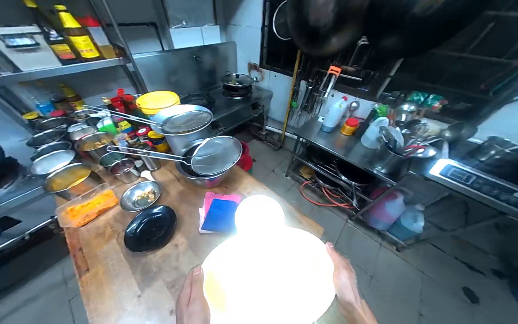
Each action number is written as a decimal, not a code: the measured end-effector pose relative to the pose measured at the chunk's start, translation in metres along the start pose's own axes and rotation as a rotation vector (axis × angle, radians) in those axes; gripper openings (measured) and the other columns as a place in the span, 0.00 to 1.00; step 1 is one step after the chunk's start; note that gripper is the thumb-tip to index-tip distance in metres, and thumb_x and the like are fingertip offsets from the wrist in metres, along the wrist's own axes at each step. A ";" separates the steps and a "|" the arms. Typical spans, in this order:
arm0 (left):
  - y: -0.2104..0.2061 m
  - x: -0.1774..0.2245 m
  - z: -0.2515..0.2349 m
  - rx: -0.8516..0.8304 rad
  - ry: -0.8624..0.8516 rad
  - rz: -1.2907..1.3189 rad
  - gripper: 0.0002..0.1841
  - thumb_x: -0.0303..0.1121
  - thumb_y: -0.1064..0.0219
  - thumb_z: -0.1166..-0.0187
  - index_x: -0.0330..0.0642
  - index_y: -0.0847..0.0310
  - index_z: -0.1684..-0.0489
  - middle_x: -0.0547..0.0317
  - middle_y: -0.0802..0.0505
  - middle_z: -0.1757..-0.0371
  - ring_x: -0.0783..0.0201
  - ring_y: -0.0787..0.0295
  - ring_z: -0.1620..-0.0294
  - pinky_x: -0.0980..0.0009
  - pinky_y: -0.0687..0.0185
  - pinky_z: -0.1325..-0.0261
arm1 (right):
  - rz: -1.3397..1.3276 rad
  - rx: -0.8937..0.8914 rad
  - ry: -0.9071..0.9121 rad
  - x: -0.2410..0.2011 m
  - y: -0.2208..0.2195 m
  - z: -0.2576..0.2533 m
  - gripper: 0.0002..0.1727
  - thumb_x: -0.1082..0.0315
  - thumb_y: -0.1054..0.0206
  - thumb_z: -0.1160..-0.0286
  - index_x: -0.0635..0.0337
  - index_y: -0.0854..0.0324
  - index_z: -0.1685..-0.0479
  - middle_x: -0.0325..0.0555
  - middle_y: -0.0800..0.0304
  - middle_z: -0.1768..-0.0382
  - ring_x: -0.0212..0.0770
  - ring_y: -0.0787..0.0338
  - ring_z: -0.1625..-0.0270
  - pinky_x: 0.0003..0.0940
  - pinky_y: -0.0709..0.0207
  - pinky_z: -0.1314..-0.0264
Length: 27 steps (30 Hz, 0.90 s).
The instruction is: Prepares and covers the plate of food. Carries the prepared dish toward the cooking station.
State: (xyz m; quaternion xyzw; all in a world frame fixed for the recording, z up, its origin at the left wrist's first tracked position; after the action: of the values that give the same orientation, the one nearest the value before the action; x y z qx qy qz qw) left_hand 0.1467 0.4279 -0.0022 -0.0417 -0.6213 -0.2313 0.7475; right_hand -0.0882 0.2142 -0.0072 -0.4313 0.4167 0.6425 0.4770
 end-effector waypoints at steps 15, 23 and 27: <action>-0.100 0.034 0.020 -0.198 0.004 -0.114 0.24 0.41 0.57 0.05 0.33 0.18 0.34 0.45 0.09 0.46 0.61 0.12 0.45 0.56 0.19 0.36 | -0.020 0.225 -0.029 -0.002 0.103 -0.022 0.26 0.56 0.54 0.05 0.64 0.14 0.59 0.42 0.11 0.65 0.30 0.11 0.58 0.33 0.16 0.51; -0.163 0.049 0.033 -0.256 -0.058 -0.112 0.23 0.37 0.57 0.06 0.30 0.18 0.36 0.47 0.09 0.44 0.66 0.13 0.42 0.62 0.21 0.33 | -0.041 0.271 -0.040 -0.009 0.154 -0.043 0.28 0.56 0.56 0.05 0.64 0.14 0.61 0.44 0.10 0.64 0.31 0.10 0.57 0.33 0.16 0.50; -0.199 0.059 0.042 -0.303 -0.072 -0.107 0.22 0.35 0.57 0.06 0.30 0.18 0.39 0.52 0.10 0.49 0.72 0.13 0.50 0.68 0.19 0.39 | -0.045 0.316 -0.050 -0.010 0.183 -0.056 0.28 0.57 0.56 0.04 0.63 0.14 0.64 0.42 0.11 0.68 0.30 0.11 0.60 0.31 0.17 0.52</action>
State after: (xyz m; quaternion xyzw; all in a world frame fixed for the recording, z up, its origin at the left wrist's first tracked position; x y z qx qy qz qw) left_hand 0.0363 0.2478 0.0182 -0.1292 -0.6068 -0.3602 0.6967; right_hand -0.2560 0.1227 0.0090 -0.3440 0.4908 0.5685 0.5636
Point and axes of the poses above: each hand's wrist, its own z-axis away from the middle knuckle, its own y-axis out of the back of the hand, x = y × z, the point moved 4 cm from there along -z, towards the middle knuckle
